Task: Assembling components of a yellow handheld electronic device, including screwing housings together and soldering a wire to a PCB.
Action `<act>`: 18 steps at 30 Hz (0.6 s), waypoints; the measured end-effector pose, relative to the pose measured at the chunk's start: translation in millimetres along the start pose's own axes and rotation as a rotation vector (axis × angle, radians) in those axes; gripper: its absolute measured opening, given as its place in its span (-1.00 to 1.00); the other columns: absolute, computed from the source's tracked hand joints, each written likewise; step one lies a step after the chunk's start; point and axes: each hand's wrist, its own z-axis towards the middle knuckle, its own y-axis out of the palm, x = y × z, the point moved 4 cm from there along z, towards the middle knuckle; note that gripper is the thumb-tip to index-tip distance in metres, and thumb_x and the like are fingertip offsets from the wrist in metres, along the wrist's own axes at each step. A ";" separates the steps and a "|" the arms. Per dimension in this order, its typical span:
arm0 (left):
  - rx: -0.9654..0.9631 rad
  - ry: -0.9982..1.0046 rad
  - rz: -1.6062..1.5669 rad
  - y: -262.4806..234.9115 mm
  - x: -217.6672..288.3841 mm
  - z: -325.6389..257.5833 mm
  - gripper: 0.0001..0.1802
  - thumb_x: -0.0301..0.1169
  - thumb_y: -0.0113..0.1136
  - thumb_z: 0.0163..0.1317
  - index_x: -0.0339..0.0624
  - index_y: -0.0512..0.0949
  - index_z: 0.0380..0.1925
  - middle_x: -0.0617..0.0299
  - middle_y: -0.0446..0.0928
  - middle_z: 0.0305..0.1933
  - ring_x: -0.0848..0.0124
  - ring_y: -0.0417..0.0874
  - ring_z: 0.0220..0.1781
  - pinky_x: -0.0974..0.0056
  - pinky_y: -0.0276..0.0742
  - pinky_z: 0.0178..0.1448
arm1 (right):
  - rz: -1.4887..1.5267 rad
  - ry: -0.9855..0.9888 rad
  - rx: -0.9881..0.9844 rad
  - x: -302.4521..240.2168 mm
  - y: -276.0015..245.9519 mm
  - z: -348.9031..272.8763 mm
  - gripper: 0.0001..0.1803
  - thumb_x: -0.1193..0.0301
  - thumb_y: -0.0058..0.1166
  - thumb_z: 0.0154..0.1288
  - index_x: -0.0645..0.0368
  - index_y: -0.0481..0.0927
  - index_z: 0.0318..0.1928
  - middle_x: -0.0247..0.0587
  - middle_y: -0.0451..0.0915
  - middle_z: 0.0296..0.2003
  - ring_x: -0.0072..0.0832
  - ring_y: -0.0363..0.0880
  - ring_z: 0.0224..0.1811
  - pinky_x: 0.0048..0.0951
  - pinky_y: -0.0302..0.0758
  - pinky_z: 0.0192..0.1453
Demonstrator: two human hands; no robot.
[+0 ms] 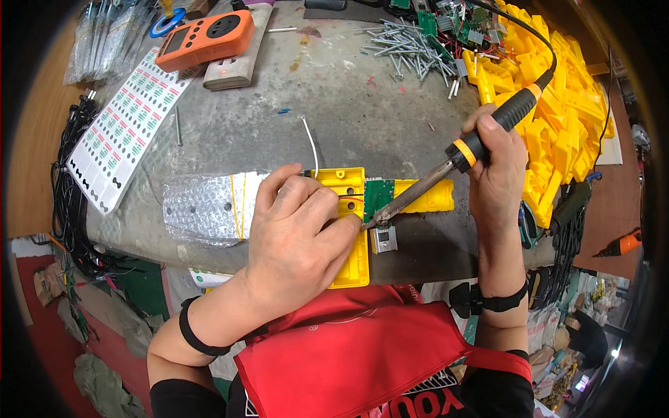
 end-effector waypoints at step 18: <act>0.010 0.016 0.012 1.8 0.1 -0.7 -0.79 -0.48 0.41 -0.13 -0.05 0.65 -0.41 0.28 0.37 -0.44 0.21 0.48 -0.22 -0.07 0.35 0.22 | -0.055 0.099 0.073 8.2 4.6 3.6 -0.74 0.21 0.00 0.45 0.13 0.51 -0.30 -0.55 0.33 -0.59 -0.81 0.10 -0.66 -0.66 0.00 -0.59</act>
